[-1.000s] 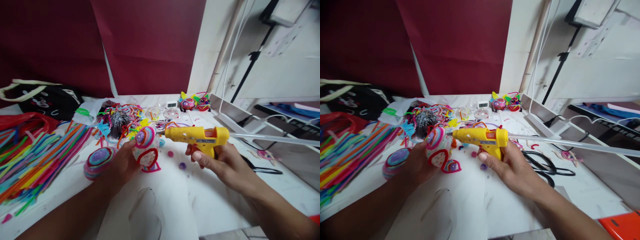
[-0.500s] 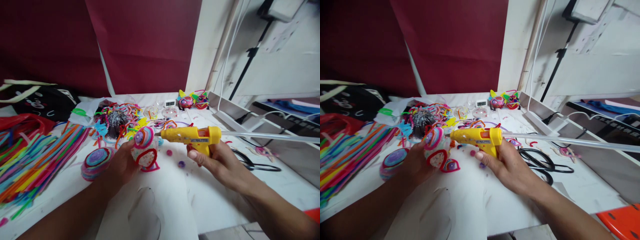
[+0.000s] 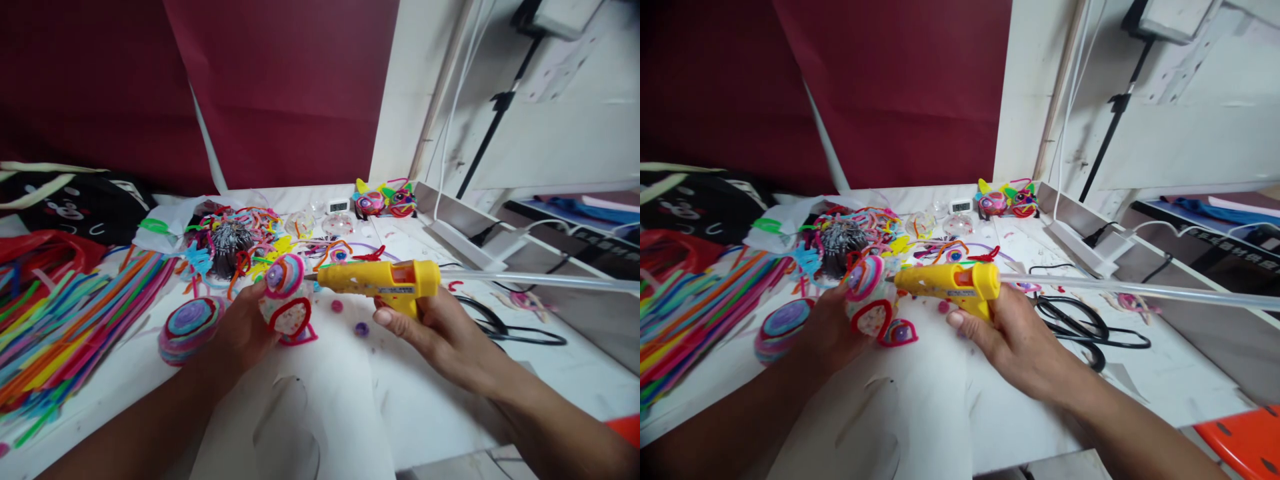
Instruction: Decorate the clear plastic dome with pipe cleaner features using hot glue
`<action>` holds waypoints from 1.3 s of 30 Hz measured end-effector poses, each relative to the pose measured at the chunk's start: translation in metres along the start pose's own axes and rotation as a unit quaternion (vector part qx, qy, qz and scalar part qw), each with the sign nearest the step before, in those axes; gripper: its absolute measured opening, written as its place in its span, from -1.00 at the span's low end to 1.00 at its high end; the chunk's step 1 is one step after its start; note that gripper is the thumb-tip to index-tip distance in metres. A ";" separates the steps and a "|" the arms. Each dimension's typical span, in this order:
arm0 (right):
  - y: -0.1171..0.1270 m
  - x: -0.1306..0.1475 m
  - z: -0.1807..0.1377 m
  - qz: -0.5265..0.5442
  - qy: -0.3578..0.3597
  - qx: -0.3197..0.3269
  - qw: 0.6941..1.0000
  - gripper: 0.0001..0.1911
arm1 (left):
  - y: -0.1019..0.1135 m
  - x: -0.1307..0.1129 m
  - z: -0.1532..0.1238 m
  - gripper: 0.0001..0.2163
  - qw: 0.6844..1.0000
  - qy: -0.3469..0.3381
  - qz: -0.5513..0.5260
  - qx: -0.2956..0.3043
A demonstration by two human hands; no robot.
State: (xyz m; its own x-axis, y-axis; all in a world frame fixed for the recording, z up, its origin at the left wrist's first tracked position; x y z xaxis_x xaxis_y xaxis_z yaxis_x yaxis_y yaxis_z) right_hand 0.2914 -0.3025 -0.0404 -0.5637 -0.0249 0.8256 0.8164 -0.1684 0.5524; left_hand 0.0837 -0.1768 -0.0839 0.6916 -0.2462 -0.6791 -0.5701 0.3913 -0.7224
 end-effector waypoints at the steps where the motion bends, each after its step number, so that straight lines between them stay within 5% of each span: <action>1: 0.000 0.000 0.000 -0.002 0.003 -0.002 1.000 -0.81 | 0.000 0.000 0.000 -0.88 1.000 0.001 -0.001 -0.003; 10: -0.002 0.000 -0.004 -0.010 0.015 0.001 1.000 -0.79 | 0.001 0.000 0.000 -0.76 1.000 0.012 0.003 -0.017; 26: -0.001 -0.001 -0.007 -0.037 0.031 -0.015 0.999 -0.81 | 0.003 0.003 -0.001 -0.93 1.000 0.018 0.011 -0.009; 39: 0.002 -0.003 0.000 -0.045 0.036 -0.042 0.997 -0.77 | 0.003 0.003 -0.002 -0.88 0.999 0.001 0.033 -0.011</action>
State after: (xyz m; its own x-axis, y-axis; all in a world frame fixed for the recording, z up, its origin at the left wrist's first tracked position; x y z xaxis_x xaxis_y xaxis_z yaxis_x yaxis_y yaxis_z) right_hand 0.2945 -0.3030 -0.0419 -0.6440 -0.0756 0.7612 0.7506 -0.2546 0.6098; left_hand 0.0833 -0.1779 -0.0882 0.6516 -0.2222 -0.7253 -0.6241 0.3864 -0.6791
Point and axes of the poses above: each hand's wrist, its own z-axis towards the middle knuckle, its own y-axis out of the back of the hand, x = y × z, the point moved 3 cm from there along z, towards the middle knuckle, and after that the axes turned 14 degrees about -y, right-handed, at the moved point
